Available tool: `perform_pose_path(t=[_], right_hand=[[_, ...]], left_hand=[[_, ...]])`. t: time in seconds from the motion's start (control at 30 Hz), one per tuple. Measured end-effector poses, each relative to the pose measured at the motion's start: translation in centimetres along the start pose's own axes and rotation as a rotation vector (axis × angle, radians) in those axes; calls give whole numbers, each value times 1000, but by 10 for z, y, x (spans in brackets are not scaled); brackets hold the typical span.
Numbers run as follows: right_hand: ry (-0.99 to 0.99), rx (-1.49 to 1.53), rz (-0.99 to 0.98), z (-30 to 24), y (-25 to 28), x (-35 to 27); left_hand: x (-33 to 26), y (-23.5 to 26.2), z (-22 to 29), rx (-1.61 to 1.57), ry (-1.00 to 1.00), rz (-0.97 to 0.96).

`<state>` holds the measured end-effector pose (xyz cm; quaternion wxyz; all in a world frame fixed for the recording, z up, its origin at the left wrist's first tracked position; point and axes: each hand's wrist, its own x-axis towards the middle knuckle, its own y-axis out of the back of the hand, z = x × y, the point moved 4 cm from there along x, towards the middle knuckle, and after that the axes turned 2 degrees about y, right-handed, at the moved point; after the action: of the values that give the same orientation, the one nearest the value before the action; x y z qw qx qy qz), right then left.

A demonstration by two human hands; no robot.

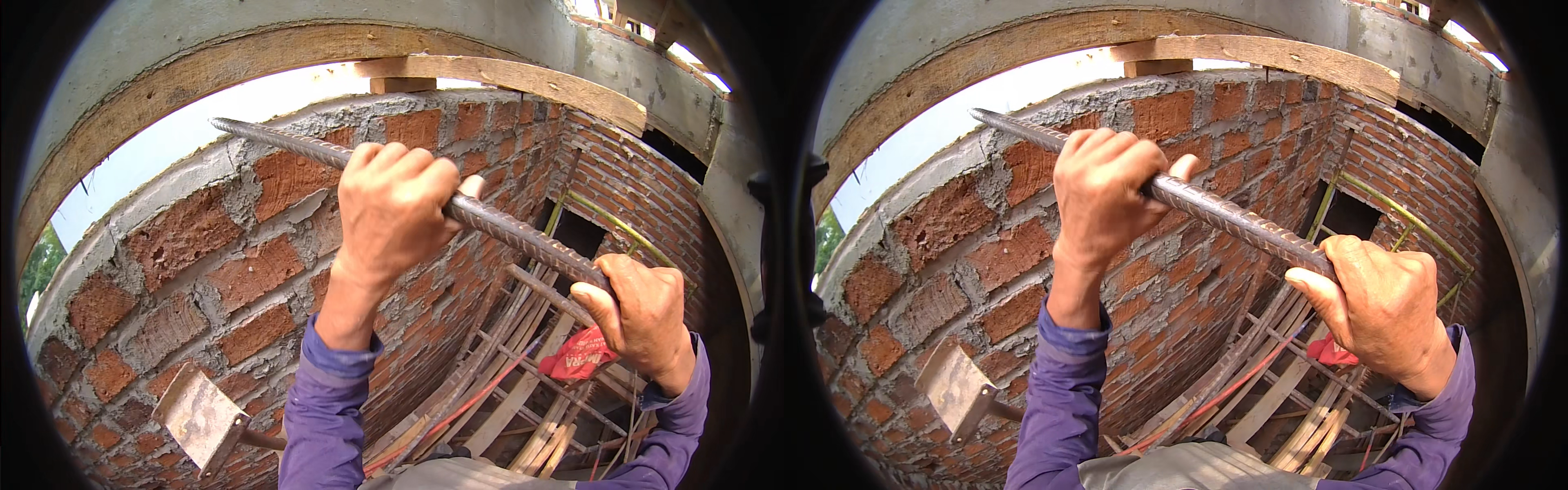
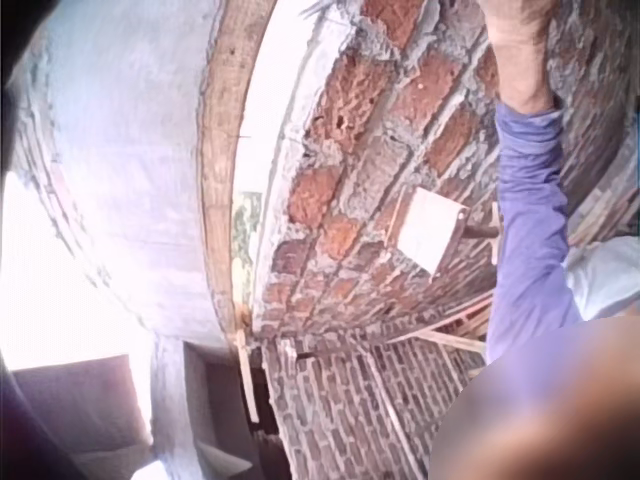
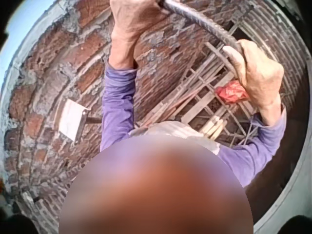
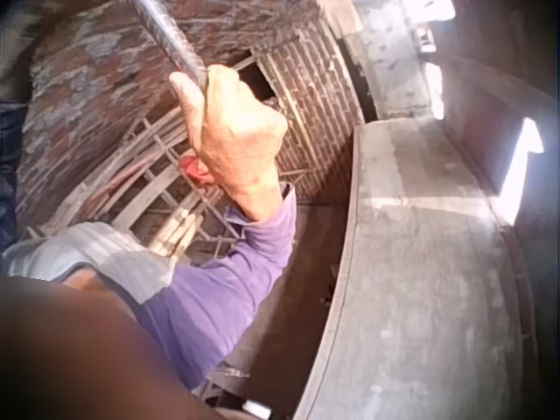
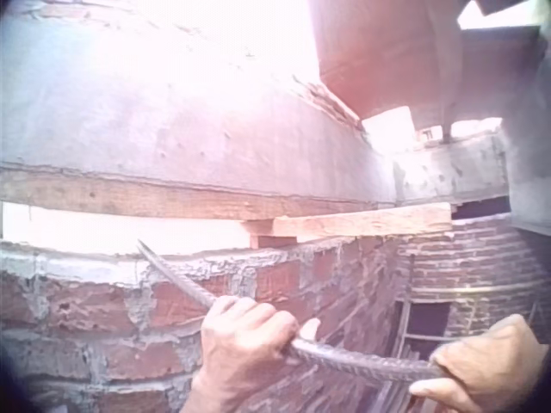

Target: The person positions a long steel rebar along the top of a brick wall, aligning it with a wooden form. They use both hands to lift, slide, and adjust the rebar into place along the wall's edge. The rebar remains in position against the form by the end of the clip.

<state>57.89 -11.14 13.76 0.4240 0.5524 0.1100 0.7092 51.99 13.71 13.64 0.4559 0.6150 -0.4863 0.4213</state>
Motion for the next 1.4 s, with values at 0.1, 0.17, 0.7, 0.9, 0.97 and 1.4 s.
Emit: perform_pose_path(t=[0.1, 0.17, 0.7, 0.9, 0.97, 1.4], right_hand=[[9, -46, 46, 15, 8, 7], [90, -37, 114, 27, 13, 16], [-316, -223, -406, 89, -18, -3], [-258, -54, -160, 97, -2, -22], [-188, -68, -161, 111, 0, -24], [-384, -155, -372, 76, -11, -8]], left_hand=[[12, 2, -2, 27, -88, 199], [8, 7, -2, 170, -69, 284], [32, -204, 19, -387, 21, 224], [38, -143, 26, -302, -61, 280], [36, -116, 32, -154, -76, 460], [36, -198, 29, -453, 13, 287]])
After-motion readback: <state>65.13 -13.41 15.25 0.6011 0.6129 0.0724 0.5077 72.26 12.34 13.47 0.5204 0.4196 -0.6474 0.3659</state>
